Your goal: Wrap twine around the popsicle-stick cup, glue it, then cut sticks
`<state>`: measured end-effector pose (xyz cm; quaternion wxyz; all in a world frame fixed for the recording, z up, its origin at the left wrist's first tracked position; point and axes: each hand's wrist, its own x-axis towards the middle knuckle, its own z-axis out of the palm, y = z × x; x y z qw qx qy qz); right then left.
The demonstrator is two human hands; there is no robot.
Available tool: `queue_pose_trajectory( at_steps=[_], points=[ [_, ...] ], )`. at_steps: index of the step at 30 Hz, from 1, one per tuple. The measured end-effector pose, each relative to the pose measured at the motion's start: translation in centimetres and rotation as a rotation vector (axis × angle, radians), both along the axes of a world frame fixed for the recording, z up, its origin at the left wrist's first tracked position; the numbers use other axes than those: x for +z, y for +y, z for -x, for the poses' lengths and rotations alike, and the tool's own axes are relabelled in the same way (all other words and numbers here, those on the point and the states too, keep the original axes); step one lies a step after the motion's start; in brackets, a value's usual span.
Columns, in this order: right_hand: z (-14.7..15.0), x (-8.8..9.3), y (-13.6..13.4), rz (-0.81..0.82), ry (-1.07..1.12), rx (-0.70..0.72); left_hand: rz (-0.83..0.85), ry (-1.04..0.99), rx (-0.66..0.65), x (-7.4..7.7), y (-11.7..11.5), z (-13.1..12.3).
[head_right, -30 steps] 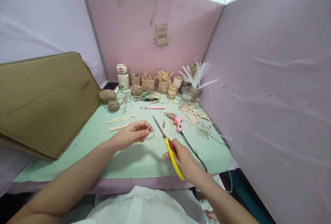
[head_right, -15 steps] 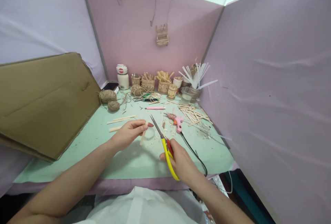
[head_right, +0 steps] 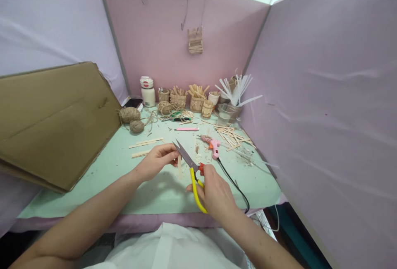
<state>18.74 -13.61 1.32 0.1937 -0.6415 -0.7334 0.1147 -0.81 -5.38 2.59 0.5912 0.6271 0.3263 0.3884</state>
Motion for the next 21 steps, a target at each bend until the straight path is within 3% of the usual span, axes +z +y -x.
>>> queue_pose_trajectory(
  at_steps=[21],
  points=[
    [-0.1,-0.4,-0.33,-0.03,0.01,0.007,0.013,-0.025,-0.06,-0.31,0.06,0.02]
  ],
)
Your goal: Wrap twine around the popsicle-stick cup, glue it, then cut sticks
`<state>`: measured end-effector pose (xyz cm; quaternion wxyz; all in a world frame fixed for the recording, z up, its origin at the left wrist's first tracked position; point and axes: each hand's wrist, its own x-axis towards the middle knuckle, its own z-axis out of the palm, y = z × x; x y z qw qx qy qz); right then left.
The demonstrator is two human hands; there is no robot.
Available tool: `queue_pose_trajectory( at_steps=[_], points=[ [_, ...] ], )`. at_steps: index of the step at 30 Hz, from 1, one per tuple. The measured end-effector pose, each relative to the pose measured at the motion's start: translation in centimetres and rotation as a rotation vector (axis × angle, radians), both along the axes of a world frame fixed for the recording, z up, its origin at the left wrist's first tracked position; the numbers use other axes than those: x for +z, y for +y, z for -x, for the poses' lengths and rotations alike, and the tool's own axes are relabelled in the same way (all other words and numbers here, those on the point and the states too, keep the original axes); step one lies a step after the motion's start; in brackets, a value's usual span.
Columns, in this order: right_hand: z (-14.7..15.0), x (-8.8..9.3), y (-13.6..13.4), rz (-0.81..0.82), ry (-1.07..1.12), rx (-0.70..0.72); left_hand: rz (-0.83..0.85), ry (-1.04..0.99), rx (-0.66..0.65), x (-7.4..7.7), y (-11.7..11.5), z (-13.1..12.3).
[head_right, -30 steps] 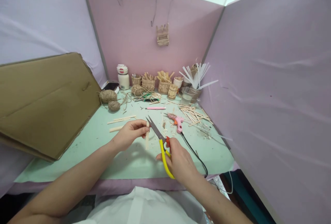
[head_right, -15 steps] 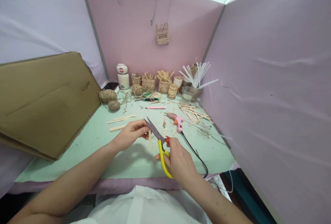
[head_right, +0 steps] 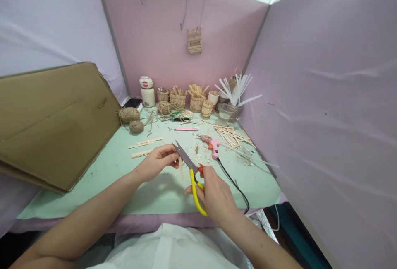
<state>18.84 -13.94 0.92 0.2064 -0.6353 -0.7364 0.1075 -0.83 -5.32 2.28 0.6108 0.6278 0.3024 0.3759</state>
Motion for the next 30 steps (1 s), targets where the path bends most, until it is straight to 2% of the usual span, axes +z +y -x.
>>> queue_pose_trajectory(
  at_steps=[18,27,30],
  points=[
    [0.07,0.15,-0.15,0.008,-0.043,0.012,0.026,-0.021,-0.021,0.1,-0.04,-0.13],
    [0.08,0.27,-0.41,0.114,0.012,-0.016,0.042,-0.004,-0.027,0.57,-0.3,-0.17],
    [-0.27,0.53,-0.37,0.161,0.096,0.016,0.038,0.015,-0.017,0.72,-0.35,-0.16]
  ],
)
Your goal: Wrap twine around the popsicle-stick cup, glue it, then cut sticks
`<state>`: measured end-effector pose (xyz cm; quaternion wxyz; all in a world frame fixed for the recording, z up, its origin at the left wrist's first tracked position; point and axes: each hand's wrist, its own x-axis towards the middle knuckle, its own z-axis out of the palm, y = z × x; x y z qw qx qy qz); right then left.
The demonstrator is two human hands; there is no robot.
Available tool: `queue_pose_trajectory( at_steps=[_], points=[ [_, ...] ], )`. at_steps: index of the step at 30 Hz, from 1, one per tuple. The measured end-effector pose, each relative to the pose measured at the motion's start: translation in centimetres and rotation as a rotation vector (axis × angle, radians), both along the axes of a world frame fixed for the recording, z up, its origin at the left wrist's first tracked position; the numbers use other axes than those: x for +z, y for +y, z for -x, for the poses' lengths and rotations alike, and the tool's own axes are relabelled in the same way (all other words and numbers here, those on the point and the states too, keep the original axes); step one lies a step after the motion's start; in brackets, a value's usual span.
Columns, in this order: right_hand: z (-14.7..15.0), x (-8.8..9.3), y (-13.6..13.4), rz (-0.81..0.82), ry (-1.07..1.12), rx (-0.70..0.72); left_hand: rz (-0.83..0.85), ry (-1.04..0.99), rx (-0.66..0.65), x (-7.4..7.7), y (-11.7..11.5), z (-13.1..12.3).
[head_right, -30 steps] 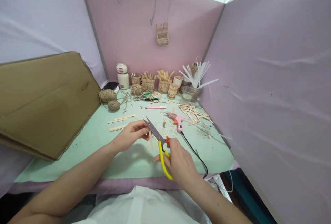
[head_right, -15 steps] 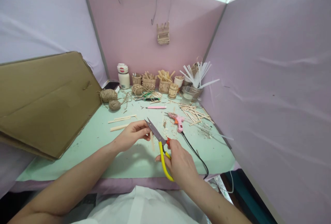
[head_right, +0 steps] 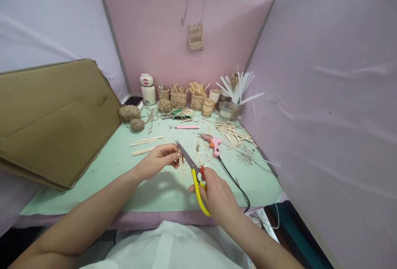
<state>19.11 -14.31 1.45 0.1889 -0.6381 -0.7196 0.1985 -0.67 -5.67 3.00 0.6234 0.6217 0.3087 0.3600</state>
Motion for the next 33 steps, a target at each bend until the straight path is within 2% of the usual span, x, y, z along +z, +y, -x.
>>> queue_pose_trajectory(
  at_steps=[3,6,19,33],
  points=[
    [-0.4,0.6,0.1,0.078,0.124,0.035,-0.013,0.025,0.016,0.0,0.0,0.0],
    [-0.6,1.1,0.2,0.113,0.127,0.036,-0.019,0.045,0.024,0.0,0.0,0.1],
    [-0.6,0.0,0.2,-0.128,-0.198,0.002,-0.116,0.063,0.003,-0.1,0.1,0.0],
    [-0.7,-0.2,0.1,-0.148,-0.199,0.012,-0.104,0.059,-0.01,0.4,-0.1,0.0]
  ],
)
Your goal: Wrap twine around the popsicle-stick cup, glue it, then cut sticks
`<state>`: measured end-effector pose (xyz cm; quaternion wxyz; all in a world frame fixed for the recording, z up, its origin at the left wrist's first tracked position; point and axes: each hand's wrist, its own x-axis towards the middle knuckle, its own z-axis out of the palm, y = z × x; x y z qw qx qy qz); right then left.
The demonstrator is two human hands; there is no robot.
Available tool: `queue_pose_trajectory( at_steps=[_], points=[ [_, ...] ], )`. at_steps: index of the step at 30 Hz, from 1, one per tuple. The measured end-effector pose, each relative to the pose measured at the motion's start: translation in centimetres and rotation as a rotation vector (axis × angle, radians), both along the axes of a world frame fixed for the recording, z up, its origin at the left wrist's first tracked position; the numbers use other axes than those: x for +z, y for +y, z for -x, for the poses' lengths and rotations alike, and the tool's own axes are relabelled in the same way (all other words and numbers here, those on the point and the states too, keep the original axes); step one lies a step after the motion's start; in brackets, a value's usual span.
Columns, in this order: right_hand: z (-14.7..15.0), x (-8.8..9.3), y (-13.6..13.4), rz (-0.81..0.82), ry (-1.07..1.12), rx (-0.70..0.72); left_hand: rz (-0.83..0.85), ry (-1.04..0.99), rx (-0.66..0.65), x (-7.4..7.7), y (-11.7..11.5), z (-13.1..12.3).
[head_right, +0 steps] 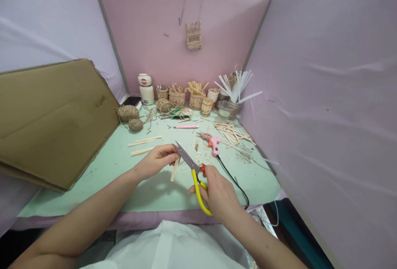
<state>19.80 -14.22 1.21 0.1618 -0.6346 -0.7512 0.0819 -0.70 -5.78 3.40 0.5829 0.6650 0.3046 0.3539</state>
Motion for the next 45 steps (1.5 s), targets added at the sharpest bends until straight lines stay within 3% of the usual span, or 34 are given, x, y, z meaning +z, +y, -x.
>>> queue_pose_trajectory(
  at_steps=[10,17,24,32,39,45],
  points=[
    [0.1,0.8,-0.2,0.131,0.222,0.02,0.014,-0.006,-0.002,-0.2,0.0,0.0],
    [-0.9,0.7,0.3,0.243,0.397,0.042,0.041,0.053,0.063,0.2,-0.2,0.1],
    [-0.9,0.9,0.4,0.312,0.428,0.062,-0.008,0.132,0.14,0.3,-0.1,0.1],
    [-0.8,0.7,0.5,0.314,0.445,0.065,0.051,0.075,0.136,-0.6,0.5,0.2],
    [-0.9,0.2,0.5,0.318,0.472,0.071,-0.155,0.165,0.256,-1.3,0.8,0.0],
    [-0.5,0.6,0.4,0.309,0.494,0.064,-0.137,0.162,0.264,-1.8,1.0,0.1]
  ],
)
